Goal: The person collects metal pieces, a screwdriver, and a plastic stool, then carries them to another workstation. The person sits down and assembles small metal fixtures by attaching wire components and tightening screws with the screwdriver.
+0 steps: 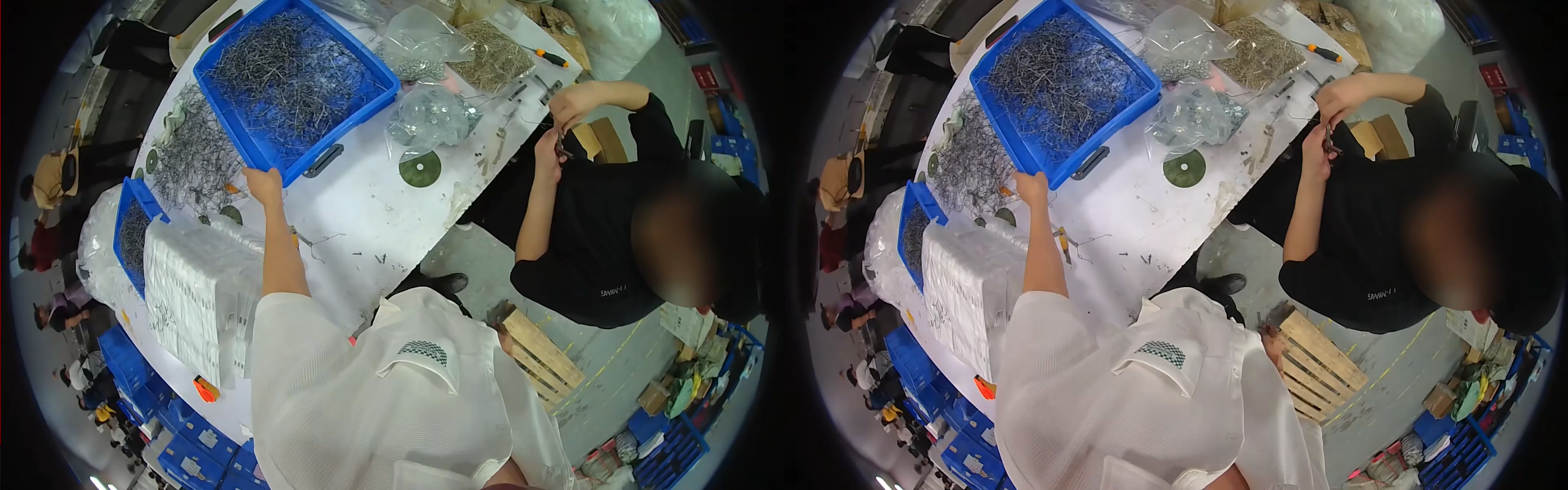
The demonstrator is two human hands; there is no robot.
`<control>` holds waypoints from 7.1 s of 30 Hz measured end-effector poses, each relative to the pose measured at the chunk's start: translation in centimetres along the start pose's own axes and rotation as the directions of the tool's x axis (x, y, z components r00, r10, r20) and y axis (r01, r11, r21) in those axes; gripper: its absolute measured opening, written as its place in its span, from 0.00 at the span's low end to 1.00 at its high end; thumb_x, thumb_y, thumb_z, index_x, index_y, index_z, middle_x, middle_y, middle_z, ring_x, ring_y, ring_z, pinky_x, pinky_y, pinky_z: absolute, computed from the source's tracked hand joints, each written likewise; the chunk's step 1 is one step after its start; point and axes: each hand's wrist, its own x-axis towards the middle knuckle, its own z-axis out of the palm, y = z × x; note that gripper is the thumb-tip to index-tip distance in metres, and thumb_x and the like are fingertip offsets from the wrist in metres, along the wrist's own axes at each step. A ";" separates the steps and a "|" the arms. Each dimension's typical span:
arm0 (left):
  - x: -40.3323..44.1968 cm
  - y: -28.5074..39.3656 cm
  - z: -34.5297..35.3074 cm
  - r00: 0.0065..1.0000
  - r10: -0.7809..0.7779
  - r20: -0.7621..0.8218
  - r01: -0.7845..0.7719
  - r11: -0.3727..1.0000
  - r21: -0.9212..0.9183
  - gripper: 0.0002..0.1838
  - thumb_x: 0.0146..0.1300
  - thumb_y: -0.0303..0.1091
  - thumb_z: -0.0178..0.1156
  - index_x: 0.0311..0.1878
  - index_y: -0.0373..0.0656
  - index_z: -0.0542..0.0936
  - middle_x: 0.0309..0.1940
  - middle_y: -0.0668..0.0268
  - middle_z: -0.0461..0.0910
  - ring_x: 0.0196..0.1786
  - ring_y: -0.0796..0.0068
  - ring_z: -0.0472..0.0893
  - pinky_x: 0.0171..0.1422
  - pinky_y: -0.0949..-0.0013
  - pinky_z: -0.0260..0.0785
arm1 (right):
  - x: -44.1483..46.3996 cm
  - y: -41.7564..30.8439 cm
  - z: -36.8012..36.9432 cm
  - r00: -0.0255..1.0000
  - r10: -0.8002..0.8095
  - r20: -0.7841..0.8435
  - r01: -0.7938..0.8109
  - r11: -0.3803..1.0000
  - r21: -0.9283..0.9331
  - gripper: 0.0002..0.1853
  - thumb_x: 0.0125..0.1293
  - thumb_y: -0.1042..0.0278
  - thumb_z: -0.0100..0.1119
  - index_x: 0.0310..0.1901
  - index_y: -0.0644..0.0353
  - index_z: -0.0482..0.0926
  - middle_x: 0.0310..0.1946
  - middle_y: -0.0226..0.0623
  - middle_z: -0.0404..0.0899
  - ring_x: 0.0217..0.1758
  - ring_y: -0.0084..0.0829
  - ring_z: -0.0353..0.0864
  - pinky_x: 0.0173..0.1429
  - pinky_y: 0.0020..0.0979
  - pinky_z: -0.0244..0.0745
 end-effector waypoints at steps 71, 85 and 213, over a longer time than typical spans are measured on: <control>-32.5 -46.7 -24.2 0.911 -0.316 0.265 0.412 0.737 -0.536 0.11 0.66 0.33 0.63 0.43 0.33 0.79 0.33 0.57 0.81 0.29 0.57 0.81 0.37 0.57 0.74 | -24.9 -5.8 22.4 0.910 -0.105 0.402 0.314 0.808 -0.499 0.13 0.66 0.62 0.64 0.47 0.58 0.76 0.26 0.27 0.72 0.25 0.22 0.69 0.30 0.28 0.67; -35.5 -43.0 -32.0 0.824 -0.272 0.497 0.549 0.164 -0.820 0.06 0.73 0.27 0.54 0.48 0.34 0.76 0.35 0.63 0.78 0.28 0.78 0.75 0.31 0.71 0.67 | -26.8 -6.0 25.5 0.868 -0.091 0.489 0.274 0.908 -0.318 0.14 0.69 0.58 0.63 0.48 0.58 0.76 0.33 0.26 0.74 0.32 0.20 0.70 0.37 0.27 0.70; -110.3 63.2 52.5 0.600 -0.557 0.574 0.753 0.636 -0.170 0.16 0.78 0.35 0.50 0.52 0.32 0.81 0.27 0.71 0.72 0.30 0.83 0.66 0.35 0.77 0.56 | 94.1 -19.4 -44.8 0.994 -0.004 0.107 0.077 0.718 -0.692 0.66 0.44 0.40 0.79 0.80 0.51 0.48 0.79 0.58 0.42 0.80 0.64 0.47 0.80 0.59 0.51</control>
